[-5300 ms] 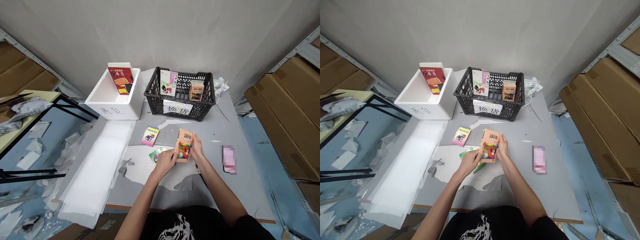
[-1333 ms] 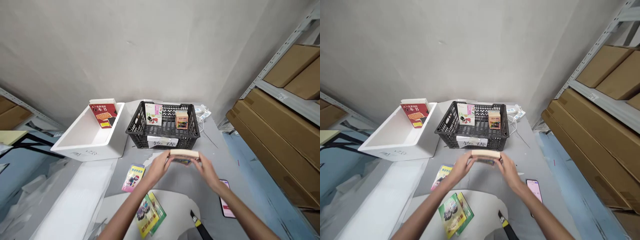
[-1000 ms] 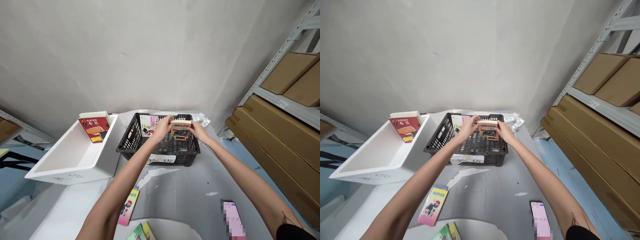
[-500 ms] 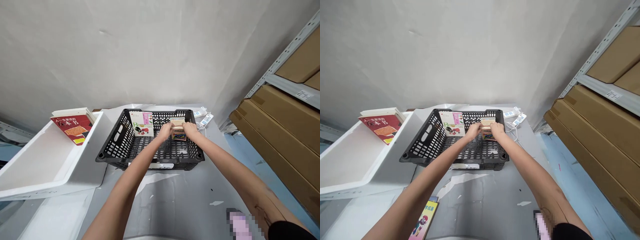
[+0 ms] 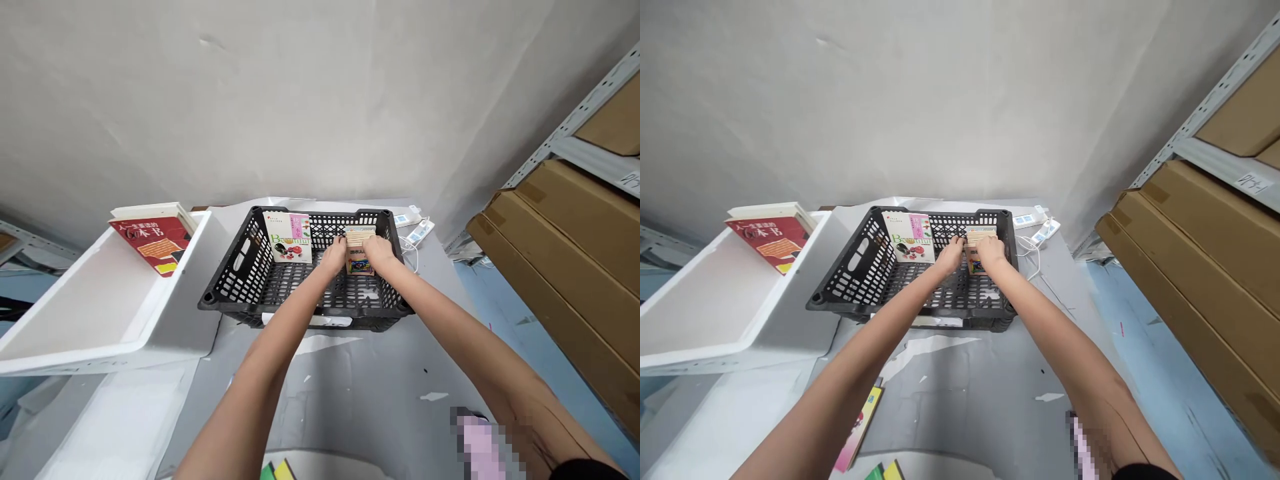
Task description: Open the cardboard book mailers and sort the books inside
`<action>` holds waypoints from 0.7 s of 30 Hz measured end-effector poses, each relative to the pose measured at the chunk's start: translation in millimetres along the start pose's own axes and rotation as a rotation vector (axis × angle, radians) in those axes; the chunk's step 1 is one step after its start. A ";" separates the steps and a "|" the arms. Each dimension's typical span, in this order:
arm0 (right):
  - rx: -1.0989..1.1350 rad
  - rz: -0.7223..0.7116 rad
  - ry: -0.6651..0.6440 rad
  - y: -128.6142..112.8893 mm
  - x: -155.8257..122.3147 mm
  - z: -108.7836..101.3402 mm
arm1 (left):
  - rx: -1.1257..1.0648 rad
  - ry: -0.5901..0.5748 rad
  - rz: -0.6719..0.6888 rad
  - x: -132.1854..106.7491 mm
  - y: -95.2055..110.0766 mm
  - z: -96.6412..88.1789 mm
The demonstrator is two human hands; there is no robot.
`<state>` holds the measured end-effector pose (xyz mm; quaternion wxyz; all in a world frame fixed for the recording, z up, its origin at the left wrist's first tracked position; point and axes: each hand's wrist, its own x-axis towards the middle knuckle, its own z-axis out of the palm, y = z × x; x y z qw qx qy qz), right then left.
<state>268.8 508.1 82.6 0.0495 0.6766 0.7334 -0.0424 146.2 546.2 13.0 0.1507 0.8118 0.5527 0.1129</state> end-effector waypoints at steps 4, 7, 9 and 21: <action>0.121 -0.059 0.108 -4.8 -55.8 -23.1 | -0.076 0.048 0.061 -39.8 1.6 -34.8; 0.382 -0.150 0.224 -18.3 -121.7 -17.1 | -0.203 0.192 0.110 -113.0 -6.5 -77.3; 0.533 -0.193 0.251 -36.8 -169.7 4.3 | -0.295 0.298 -0.008 -181.1 -19.9 -100.1; 0.698 -0.055 -0.264 -191.2 -369.3 236.5 | -0.427 0.174 -0.937 -552.7 -56.5 85.1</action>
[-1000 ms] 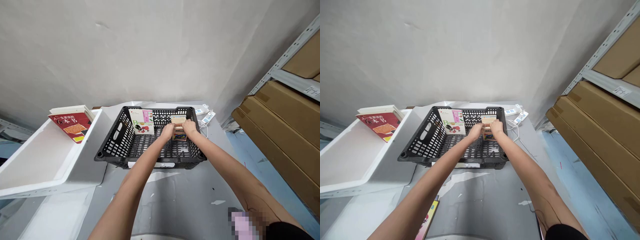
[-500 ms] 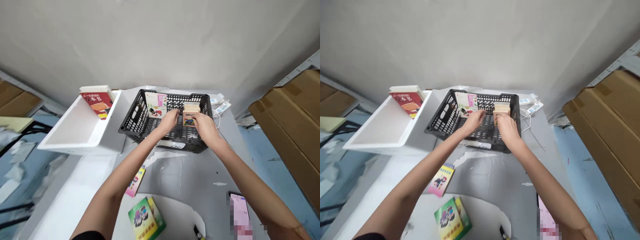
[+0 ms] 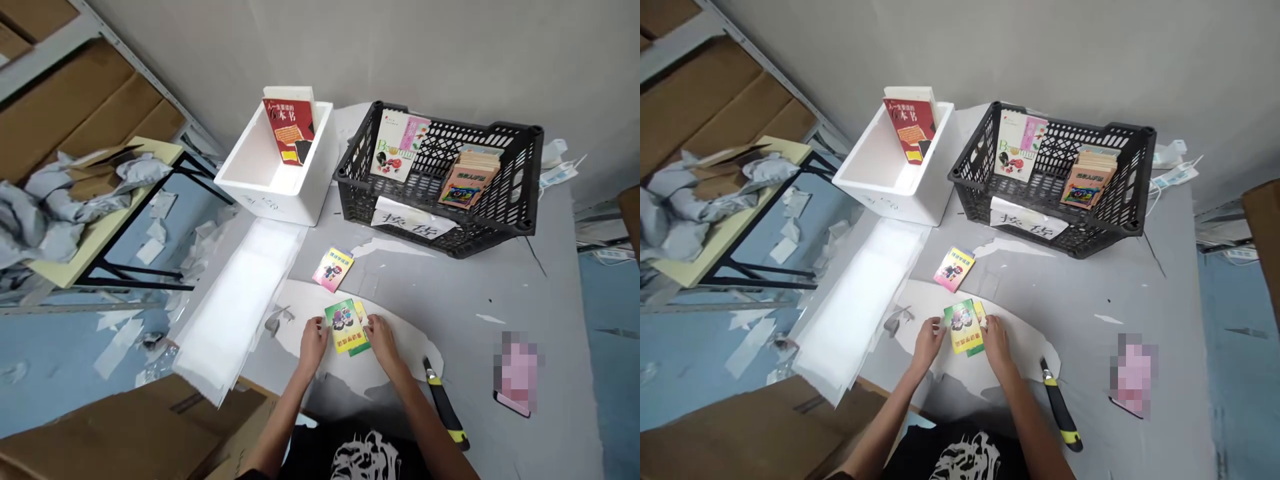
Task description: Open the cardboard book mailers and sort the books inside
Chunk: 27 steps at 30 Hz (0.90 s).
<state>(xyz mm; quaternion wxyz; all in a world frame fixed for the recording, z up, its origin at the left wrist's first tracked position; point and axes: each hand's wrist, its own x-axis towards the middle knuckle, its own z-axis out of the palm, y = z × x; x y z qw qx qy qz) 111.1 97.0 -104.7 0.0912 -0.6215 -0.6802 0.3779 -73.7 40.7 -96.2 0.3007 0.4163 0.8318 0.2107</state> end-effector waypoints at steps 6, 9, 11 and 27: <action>0.000 0.064 0.054 6.8 -21.7 38.5 | -0.251 -0.080 -0.172 -12.2 -10.2 34.1; 0.189 0.184 0.002 3.8 -16.8 40.3 | -0.284 -0.118 -0.169 -0.9 -7.2 32.6; 0.323 0.223 -0.071 -0.2 -13.9 36.4 | -0.309 -0.165 -0.140 2.7 -5.0 25.9; 1.145 0.237 -0.127 -49.4 -49.4 -18.3 | -1.022 -0.237 -0.058 -1.6 77.1 -76.9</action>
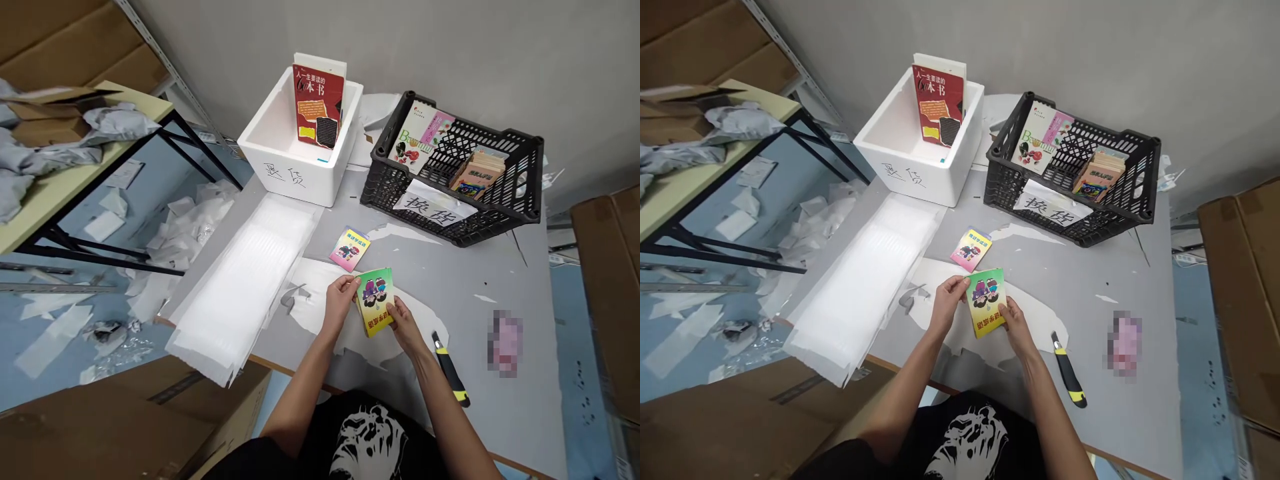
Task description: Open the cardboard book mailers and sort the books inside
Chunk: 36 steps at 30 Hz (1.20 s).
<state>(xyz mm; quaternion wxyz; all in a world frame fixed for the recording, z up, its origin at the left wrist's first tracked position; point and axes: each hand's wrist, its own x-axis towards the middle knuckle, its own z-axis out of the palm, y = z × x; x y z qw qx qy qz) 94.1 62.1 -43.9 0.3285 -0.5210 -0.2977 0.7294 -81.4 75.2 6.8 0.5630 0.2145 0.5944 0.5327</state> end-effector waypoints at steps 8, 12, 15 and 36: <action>0.114 0.119 -0.069 4.4 -0.9 12.8 | -0.344 -0.059 -0.121 4.6 -13.5 -15.2; 0.204 0.190 -0.114 8.1 -0.9 23.9 | -0.496 -0.099 -0.198 5.7 -13.6 -18.6; 0.204 0.172 -0.094 6.0 -1.4 29.3 | -0.431 -0.123 -0.170 5.3 -10.1 -24.8; 0.251 0.149 -0.121 15.0 -7.6 10.0 | 0.017 -0.256 -0.042 1.4 13.5 -29.7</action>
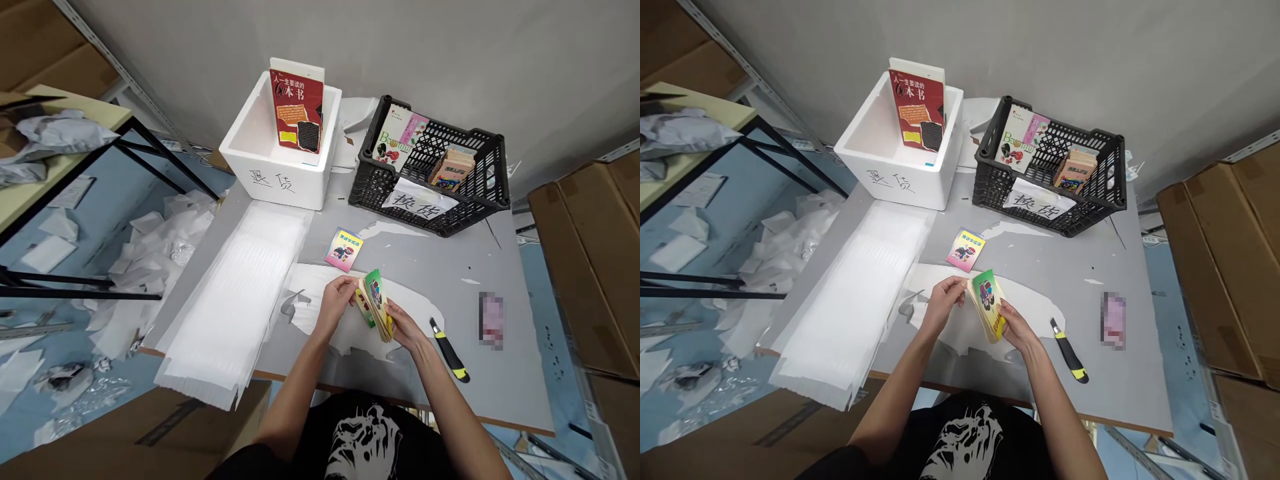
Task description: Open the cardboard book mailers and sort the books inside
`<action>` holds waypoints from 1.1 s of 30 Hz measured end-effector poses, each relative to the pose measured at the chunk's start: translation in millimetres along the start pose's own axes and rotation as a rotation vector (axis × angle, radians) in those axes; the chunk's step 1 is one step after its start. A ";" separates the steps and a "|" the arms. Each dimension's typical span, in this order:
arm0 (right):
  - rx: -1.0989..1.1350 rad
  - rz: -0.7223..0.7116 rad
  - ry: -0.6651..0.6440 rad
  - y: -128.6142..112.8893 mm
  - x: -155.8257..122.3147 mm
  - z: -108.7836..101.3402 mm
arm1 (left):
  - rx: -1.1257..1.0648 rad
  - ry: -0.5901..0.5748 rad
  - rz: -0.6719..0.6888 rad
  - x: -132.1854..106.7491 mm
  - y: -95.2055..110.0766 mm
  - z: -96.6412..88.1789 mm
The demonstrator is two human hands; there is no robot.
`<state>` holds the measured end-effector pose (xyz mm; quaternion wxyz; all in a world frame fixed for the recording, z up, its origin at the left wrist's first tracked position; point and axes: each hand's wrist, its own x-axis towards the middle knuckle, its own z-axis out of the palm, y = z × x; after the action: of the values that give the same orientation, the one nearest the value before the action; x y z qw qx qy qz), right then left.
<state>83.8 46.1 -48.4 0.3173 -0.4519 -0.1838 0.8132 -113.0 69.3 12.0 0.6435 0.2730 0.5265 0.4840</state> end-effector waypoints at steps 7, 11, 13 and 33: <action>-0.071 0.044 0.042 -7.4 -10.4 0.4 | 0.293 0.006 0.258 -8.3 18.3 1.7; -0.115 0.050 0.045 -22.4 -13.6 2.0 | 0.305 -0.058 0.214 -5.2 23.2 -2.6; -0.124 0.047 0.030 -28.1 -13.6 2.8 | 0.256 -0.079 0.173 -2.8 22.4 -3.9; -0.243 0.230 -0.015 -96.6 3.0 -12.1 | 0.460 -0.202 0.143 4.1 27.4 -17.1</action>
<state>126.8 118.9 0.0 0.1639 -0.4990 -0.2303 0.8192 -138.4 80.9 28.9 0.5779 0.4957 0.5350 0.3662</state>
